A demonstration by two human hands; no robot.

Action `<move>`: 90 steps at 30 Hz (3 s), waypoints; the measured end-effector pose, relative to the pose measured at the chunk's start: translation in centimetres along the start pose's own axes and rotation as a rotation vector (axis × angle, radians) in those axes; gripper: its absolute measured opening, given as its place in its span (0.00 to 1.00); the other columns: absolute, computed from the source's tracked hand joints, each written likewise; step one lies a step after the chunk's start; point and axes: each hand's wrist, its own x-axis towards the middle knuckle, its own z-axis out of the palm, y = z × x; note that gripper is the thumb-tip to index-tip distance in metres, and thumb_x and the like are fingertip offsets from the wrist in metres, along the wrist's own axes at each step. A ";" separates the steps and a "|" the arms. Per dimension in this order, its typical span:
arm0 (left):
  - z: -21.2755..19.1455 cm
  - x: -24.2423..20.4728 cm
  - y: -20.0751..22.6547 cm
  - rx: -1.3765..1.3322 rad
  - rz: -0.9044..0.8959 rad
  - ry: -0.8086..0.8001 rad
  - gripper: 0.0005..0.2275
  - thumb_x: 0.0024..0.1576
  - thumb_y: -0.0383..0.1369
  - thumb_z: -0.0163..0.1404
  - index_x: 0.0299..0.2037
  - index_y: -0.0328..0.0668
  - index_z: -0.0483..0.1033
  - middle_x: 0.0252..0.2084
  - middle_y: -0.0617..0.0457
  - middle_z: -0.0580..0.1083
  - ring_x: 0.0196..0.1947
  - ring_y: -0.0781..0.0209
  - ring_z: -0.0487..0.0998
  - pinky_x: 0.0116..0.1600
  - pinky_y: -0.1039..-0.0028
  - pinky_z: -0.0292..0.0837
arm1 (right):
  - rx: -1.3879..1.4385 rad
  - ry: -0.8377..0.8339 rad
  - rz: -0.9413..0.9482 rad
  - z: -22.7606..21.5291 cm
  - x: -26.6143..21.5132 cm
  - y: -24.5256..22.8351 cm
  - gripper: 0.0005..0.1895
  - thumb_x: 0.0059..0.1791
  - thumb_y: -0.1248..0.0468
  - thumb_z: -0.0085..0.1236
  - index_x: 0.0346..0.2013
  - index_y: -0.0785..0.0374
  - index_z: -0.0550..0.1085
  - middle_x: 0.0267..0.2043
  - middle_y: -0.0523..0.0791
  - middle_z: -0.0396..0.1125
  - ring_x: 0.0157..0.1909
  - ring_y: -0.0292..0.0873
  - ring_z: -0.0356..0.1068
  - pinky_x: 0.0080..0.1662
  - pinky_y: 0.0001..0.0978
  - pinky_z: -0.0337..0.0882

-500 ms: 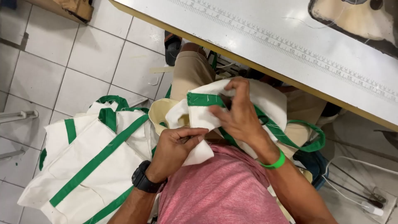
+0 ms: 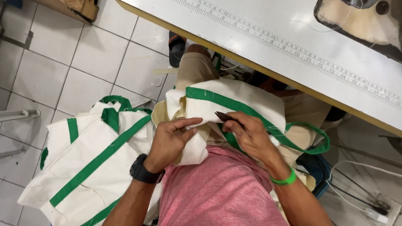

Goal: Trimming loose and excess threads from the seams of fabric tote bags using scissors at a sewing workstation.

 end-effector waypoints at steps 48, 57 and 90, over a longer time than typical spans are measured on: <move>-0.1 0.3 5.1 -0.157 0.003 -0.771 0.30 0.62 0.18 0.55 0.76 0.45 0.70 0.61 0.47 0.82 0.39 0.77 0.74 0.39 0.85 0.76 | 0.997 -0.252 0.692 -1.0 -0.1 -8.7 0.12 0.47 0.81 0.72 0.30 0.83 0.73 0.17 0.64 0.70 0.09 0.51 0.70 0.11 0.43 0.73; -0.7 0.8 4.3 -0.214 0.010 -0.831 0.33 0.61 0.18 0.57 0.79 0.44 0.65 0.60 0.51 0.80 0.39 0.78 0.73 0.41 0.86 0.76 | 0.877 -0.363 0.771 -1.7 -2.8 -5.9 0.12 0.47 0.79 0.74 0.30 0.81 0.74 0.16 0.59 0.72 0.09 0.46 0.71 0.12 0.39 0.72; -2.6 0.6 5.9 0.253 -0.004 -0.823 0.44 0.60 0.17 0.55 0.85 0.67 0.52 0.38 0.70 0.66 0.26 0.72 0.50 0.30 0.80 0.50 | 0.297 -0.737 0.605 -7.0 -3.1 -6.5 0.26 0.45 0.42 0.77 0.31 0.59 0.75 0.25 0.38 0.64 0.26 0.36 0.57 0.30 0.31 0.58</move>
